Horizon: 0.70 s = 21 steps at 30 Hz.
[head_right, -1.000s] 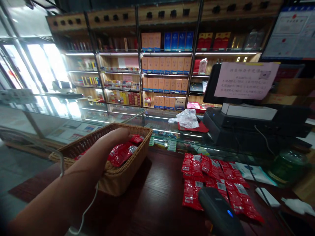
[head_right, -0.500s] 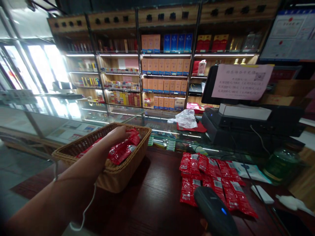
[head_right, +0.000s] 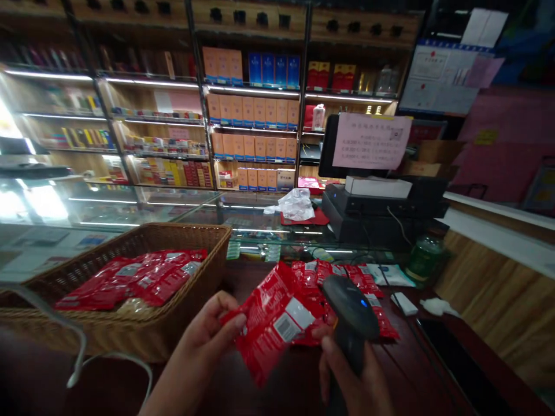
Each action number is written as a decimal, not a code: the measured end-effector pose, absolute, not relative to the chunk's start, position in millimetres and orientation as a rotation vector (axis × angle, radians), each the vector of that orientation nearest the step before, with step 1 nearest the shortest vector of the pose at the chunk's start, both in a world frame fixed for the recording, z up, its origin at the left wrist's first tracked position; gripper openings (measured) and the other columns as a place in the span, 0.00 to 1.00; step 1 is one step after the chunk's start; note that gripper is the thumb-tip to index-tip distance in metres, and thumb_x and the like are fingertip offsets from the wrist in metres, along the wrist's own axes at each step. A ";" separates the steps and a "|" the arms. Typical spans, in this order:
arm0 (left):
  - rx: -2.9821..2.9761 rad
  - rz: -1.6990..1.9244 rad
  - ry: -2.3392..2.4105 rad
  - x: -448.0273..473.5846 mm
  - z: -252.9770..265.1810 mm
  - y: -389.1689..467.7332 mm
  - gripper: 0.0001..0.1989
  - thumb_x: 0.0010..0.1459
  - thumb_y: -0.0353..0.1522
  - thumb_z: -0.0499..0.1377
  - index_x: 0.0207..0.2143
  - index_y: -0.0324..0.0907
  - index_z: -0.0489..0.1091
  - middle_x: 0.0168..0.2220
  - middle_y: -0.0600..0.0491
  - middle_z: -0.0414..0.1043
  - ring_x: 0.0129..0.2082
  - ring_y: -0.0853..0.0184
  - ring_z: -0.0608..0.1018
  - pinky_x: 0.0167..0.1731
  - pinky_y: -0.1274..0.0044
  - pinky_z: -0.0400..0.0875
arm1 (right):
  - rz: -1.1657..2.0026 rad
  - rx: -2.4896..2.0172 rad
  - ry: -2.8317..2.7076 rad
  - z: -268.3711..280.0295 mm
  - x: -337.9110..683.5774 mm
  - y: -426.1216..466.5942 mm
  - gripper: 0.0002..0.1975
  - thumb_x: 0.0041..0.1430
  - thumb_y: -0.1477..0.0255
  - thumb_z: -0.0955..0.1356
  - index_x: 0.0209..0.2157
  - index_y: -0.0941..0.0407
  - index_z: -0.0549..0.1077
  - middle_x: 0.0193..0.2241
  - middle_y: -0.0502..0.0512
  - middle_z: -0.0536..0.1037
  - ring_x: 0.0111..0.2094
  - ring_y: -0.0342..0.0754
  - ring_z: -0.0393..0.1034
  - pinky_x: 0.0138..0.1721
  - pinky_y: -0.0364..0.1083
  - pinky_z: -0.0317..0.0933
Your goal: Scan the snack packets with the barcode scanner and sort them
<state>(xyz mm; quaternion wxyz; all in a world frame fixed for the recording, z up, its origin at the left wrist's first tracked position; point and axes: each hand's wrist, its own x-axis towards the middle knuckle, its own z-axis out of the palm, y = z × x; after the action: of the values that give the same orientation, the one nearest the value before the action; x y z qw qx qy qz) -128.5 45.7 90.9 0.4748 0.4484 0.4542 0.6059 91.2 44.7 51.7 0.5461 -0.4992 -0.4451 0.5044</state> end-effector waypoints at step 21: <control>1.007 0.917 1.099 -117.9 25.1 52.1 0.24 0.39 0.51 0.71 0.24 0.39 0.73 0.17 0.56 0.74 0.16 0.71 0.73 0.16 0.82 0.64 | 1.232 -1.106 -0.885 37.4 95.5 60.8 0.28 0.50 0.53 0.76 0.43 0.57 0.69 0.16 0.44 0.70 0.19 0.43 0.63 0.23 0.42 0.59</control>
<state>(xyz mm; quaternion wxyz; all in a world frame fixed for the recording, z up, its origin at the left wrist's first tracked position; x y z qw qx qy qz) -117.9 52.1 25.1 0.6411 0.4417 0.4819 0.4020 95.5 60.8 37.4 0.5910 -0.4752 -0.3805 0.5293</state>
